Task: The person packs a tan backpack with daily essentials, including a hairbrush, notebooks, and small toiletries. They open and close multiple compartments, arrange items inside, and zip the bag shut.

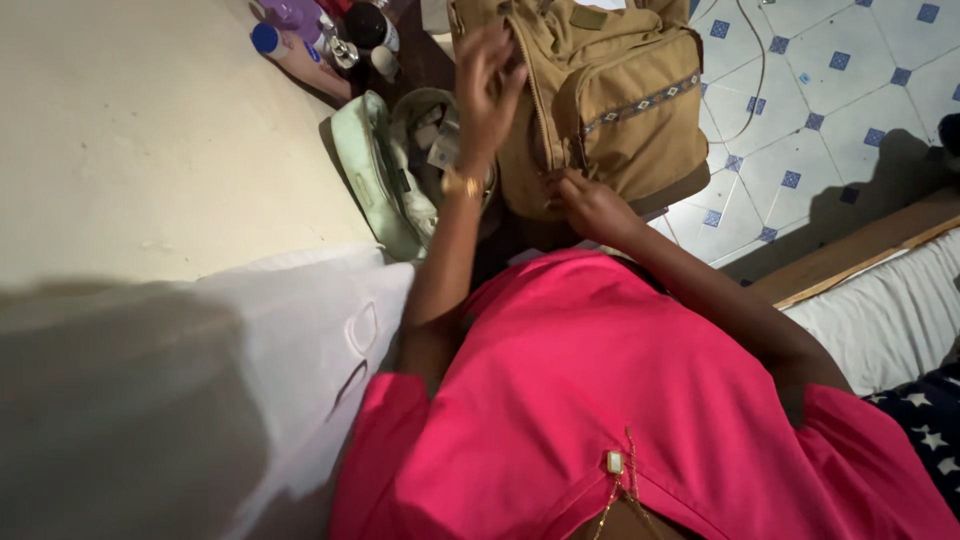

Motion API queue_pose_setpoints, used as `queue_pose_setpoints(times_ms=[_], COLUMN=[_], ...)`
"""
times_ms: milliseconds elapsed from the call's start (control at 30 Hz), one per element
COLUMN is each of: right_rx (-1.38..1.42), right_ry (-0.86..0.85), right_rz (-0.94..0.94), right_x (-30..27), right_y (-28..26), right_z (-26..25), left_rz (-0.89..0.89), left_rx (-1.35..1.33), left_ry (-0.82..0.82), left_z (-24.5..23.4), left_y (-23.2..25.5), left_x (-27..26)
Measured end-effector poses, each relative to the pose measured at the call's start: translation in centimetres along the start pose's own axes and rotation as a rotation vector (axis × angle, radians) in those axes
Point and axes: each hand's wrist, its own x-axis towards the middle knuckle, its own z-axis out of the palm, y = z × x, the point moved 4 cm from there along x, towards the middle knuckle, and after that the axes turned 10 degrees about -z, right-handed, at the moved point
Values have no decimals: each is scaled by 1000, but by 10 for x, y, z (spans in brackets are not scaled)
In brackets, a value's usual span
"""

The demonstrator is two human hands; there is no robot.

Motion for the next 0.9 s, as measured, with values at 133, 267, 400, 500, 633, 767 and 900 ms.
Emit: queue_pose_setpoints(times_ms=[133,267,400,500,633,767,900], right_rx=[148,179,203,331,306,487,667], right_ry=[92,159,82,85,187,278,330], right_rz=[245,234,311,410,389,494,631], right_x=[8,18,24,28,25,16,12], right_y=[6,9,12,15,15,26,36], right_z=[-6,-15,-15,-14,-12,0,7], left_rz=[-224,-756,-517,-376,-507,-574,-415], left_rx=[325,493,644,640,500,518,387], left_ry=[-129,-645,-664,-568,-540,-489,-419], left_z=[3,2,9,23,27,23,24], left_y=[48,40,33,35,43,55,71], left_x=[-92,-139,-137,-134,-141,-142,-138])
